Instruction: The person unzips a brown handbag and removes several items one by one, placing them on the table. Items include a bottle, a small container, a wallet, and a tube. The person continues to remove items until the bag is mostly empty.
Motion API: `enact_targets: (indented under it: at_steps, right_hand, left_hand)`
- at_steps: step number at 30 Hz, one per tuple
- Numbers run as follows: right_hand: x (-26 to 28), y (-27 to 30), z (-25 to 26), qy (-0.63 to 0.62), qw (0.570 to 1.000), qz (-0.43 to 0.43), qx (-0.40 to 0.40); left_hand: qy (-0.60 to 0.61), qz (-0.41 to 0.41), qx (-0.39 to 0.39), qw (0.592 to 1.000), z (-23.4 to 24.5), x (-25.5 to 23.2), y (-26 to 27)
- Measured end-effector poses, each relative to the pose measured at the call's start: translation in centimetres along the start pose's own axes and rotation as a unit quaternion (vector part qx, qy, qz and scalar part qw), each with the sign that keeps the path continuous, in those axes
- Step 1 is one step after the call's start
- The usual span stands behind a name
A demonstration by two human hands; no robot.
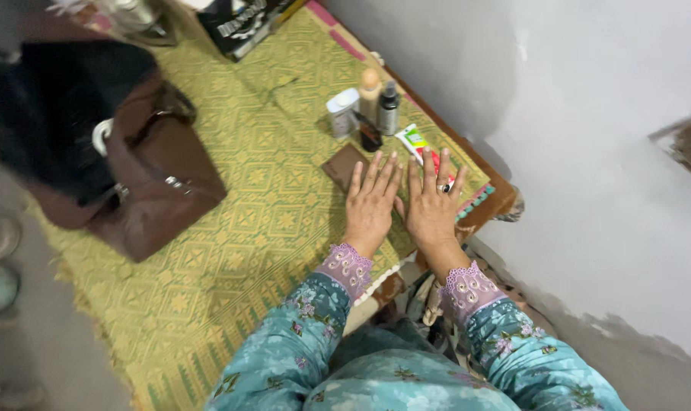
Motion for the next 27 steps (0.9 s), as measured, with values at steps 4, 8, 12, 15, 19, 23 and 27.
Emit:
enact_targets:
  at_steps: [4, 8, 12, 15, 19, 23, 27]
  right_hand:
    - [4.3, -0.4, 1.7, -0.026, 0.999, 0.033, -0.012]
    - [9.8, -0.3, 3.7, -0.038, 0.996, 0.075, -0.037]
    - [16.3, 0.8, 5.6, -0.067, 0.990, 0.112, -0.042]
    - [21.7, 2.3, 7.0, -0.062, 0.988, 0.133, -0.043]
    - [29.1, 4.8, 9.2, -0.093, 0.981, 0.156, -0.061]
    - [36.4, 7.8, 11.2, -0.122, 0.976, 0.174, -0.052]
    - [42.2, 10.2, 13.3, -0.149, 0.969, 0.190, -0.052]
  left_hand:
    - [0.009, 0.039, -0.031, 0.999, 3.1, 2.8, 2.6]
    - [-0.007, 0.073, -0.075, 0.994, 7.0, 5.6, 6.5]
    - [-0.014, 0.103, -0.107, 0.989, 11.3, 8.6, 11.5]
    - [-0.052, 0.130, -0.107, 0.984, 14.5, 11.1, 15.8]
    - [-0.053, 0.153, -0.122, 0.979, 18.7, 14.2, 22.1]
    - [-0.057, 0.166, -0.126, 0.976, 22.8, 17.0, 28.7]
    - [-0.111, 0.187, -0.116, 0.969, 26.0, 19.1, 34.0]
Point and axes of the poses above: each hand's wrist, its own y-axis away from the middle knuckle, its own z-axis out of the back of the hand, x = y × z, the point moved 8 cm from there along -y, towards the middle knuckle, and after that the axes turned 5 degrees about y, right-handed, at the moved point
